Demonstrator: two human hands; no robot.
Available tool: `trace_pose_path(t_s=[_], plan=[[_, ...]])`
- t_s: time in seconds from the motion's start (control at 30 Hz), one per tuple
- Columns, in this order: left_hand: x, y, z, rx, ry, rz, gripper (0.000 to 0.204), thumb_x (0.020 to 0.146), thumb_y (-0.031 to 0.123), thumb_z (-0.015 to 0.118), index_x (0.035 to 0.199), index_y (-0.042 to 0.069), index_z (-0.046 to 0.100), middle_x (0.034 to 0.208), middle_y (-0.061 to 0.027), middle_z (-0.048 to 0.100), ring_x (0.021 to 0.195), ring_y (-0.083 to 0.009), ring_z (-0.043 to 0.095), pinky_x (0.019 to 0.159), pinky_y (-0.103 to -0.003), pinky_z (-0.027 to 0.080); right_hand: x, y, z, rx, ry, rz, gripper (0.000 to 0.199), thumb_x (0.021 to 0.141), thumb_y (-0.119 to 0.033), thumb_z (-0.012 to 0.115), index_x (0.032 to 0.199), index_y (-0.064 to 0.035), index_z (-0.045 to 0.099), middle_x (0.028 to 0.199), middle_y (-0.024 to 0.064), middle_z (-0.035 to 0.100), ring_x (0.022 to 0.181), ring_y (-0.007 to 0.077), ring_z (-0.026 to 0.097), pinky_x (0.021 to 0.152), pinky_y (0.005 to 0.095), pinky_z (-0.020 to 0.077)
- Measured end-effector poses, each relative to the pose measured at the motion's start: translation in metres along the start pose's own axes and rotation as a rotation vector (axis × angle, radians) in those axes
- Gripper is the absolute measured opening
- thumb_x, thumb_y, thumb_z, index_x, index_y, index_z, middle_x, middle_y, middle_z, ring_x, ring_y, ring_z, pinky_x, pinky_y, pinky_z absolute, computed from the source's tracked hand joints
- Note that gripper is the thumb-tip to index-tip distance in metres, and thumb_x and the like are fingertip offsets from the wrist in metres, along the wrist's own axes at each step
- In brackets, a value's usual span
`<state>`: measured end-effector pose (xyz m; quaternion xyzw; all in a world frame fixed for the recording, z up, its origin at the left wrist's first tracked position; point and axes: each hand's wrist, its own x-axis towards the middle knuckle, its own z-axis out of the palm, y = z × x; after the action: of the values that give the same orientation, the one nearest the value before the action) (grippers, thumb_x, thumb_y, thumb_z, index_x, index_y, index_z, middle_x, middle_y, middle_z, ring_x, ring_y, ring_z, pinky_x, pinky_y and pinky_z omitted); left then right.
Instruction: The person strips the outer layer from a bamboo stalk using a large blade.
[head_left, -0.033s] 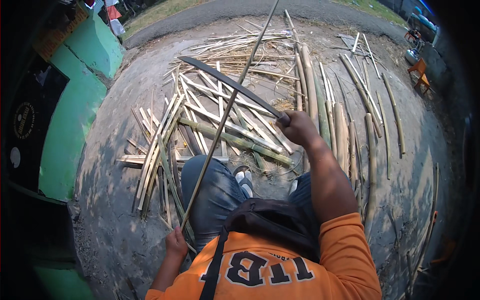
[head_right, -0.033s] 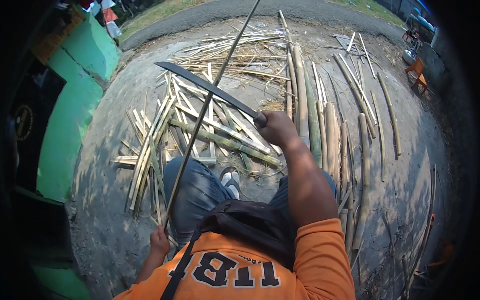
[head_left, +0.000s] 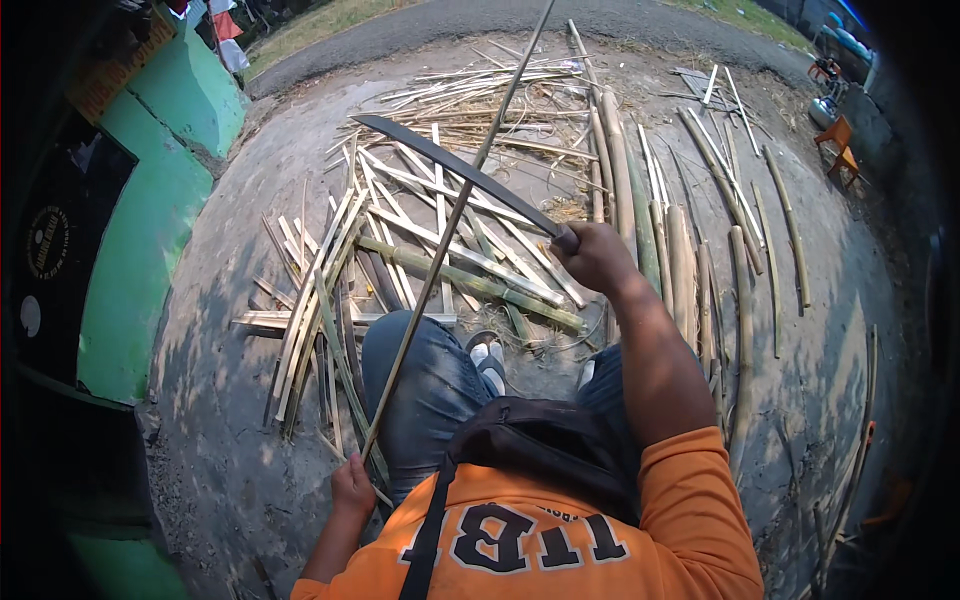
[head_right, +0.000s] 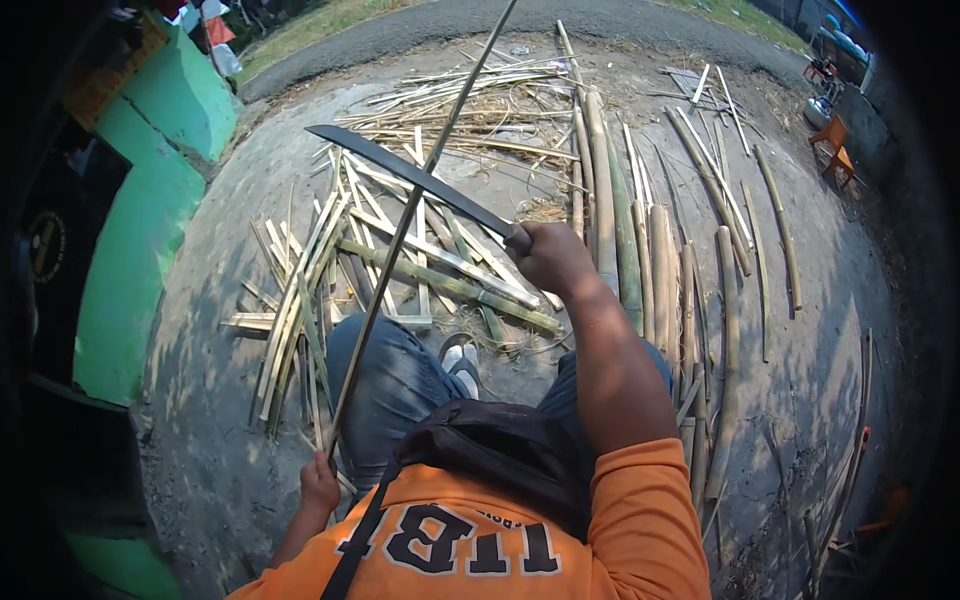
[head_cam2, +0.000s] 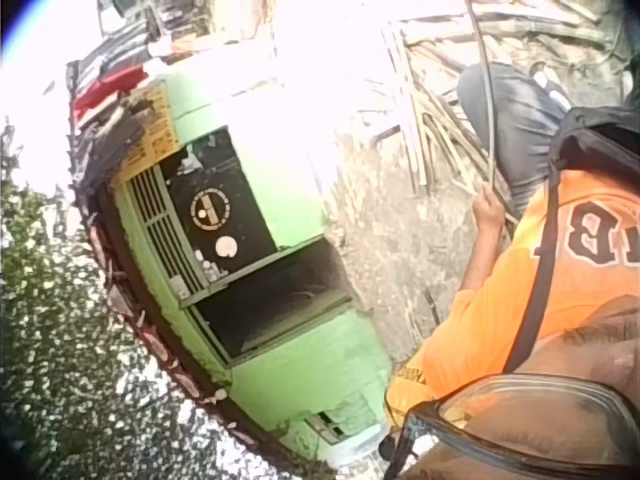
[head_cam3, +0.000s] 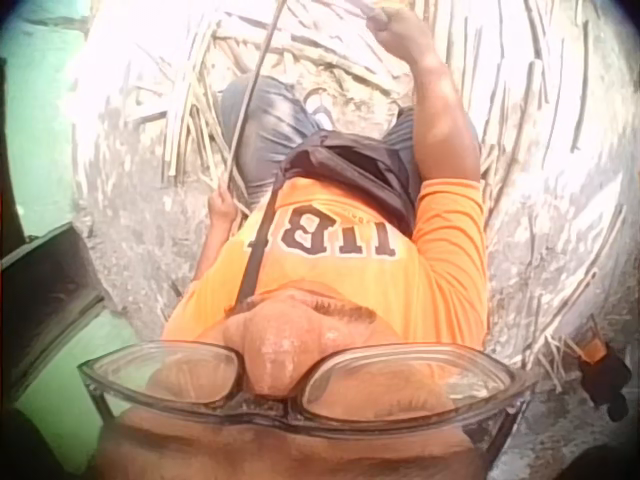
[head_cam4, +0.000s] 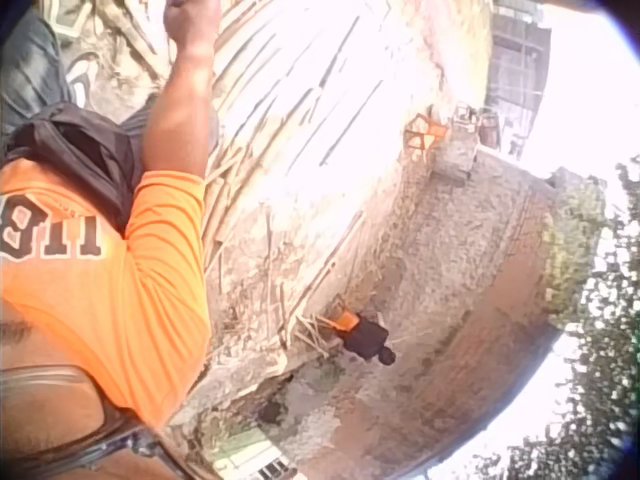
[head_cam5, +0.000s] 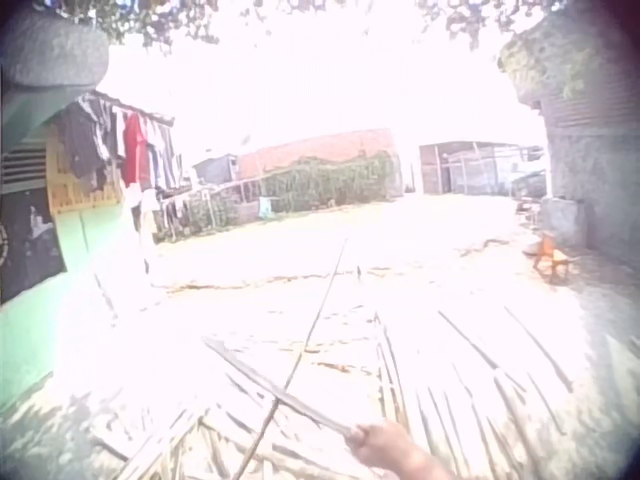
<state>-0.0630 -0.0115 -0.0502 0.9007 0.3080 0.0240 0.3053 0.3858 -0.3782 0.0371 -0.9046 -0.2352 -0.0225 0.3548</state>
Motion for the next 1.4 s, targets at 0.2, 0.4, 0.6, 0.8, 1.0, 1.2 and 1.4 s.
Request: trace_pose_path(t_s=[0.2,0.4,0.6,0.8,1.0,1.2,1.4], plan=[[0.001,-0.009,0.007,-0.034,0.030,0.037,0.060,0.113,0.039,0.037,0.075,-0.003,0.058,0.060,-0.0235,0.054,0.059,-0.0463,0.060,0.057,-0.052,0.041,-0.010,-0.024,0.008,-0.079,-0.112,-0.195,0.010,0.089,-0.022,0.070,0.092,-0.0140,0.076,0.084,0.0177,0.073,0.084,0.0415,0.071,0.076,0.0523,0.0554],[0.002,-0.013,0.006,-0.025,0.003,0.009,0.062,0.113,0.041,0.036,0.074,-0.002,0.058,0.059,-0.0200,0.054,0.058,-0.0423,0.061,0.057,-0.050,0.042,-0.004,-0.025,0.014,-0.194,-0.212,-0.275,0.008,0.080,-0.019,0.073,0.086,-0.0140,0.074,0.083,0.0152,0.073,0.084,0.0404,0.072,0.078,0.0518,0.0561],[0.002,0.000,0.003,-0.059,-0.005,0.008,0.064,0.113,0.041,0.036,0.072,-0.002,0.058,0.059,-0.0204,0.055,0.058,-0.0427,0.060,0.058,-0.050,0.042,0.001,-0.003,0.007,-0.089,-0.102,-0.051,0.016,0.094,-0.026,0.066,0.091,-0.0131,0.075,0.084,0.0183,0.073,0.083,0.0433,0.070,0.076,0.0527,0.0553],[0.000,-0.009,0.008,-0.058,0.003,-0.012,0.067,0.114,0.043,0.034,0.072,-0.005,0.056,0.059,-0.0217,0.054,0.059,-0.0437,0.060,0.060,-0.051,0.042,-0.006,-0.018,0.003,-0.006,-0.135,-0.014,0.019,0.098,-0.029,0.064,0.102,-0.0144,0.075,0.091,0.0199,0.074,0.086,0.0429,0.071,0.079,0.0521,0.0553],[0.001,-0.002,0.009,-0.071,-0.004,-0.051,0.069,0.113,0.047,0.034,0.073,-0.005,0.057,0.061,-0.0222,0.056,0.061,-0.0440,0.061,0.062,-0.052,0.043,-0.005,-0.019,0.018,-0.148,-0.233,-0.158,0.015,0.089,-0.022,0.068,0.102,-0.0173,0.075,0.093,0.0165,0.075,0.091,0.0394,0.072,0.082,0.0513,0.0563],[0.001,-0.003,0.004,-0.029,0.033,-0.047,0.069,0.112,0.049,0.036,0.073,-0.003,0.059,0.062,-0.0217,0.057,0.064,-0.0432,0.063,0.064,-0.051,0.045,-0.002,-0.020,0.006,-0.197,-0.235,-0.154,0.016,0.090,-0.030,0.075,0.090,-0.0140,0.076,0.084,0.0165,0.073,0.085,0.0390,0.071,0.078,0.0515,0.0554],[0.003,-0.007,0.004,-0.019,0.026,-0.036,0.066,0.112,0.046,0.037,0.073,-0.003,0.057,0.061,-0.0217,0.055,0.062,-0.0437,0.060,0.063,-0.052,0.044,-0.005,-0.021,0.005,-0.139,-0.235,-0.156,0.016,0.094,-0.028,0.071,0.092,-0.0136,0.076,0.087,0.0172,0.073,0.086,0.0400,0.071,0.078,0.0508,0.0552]])
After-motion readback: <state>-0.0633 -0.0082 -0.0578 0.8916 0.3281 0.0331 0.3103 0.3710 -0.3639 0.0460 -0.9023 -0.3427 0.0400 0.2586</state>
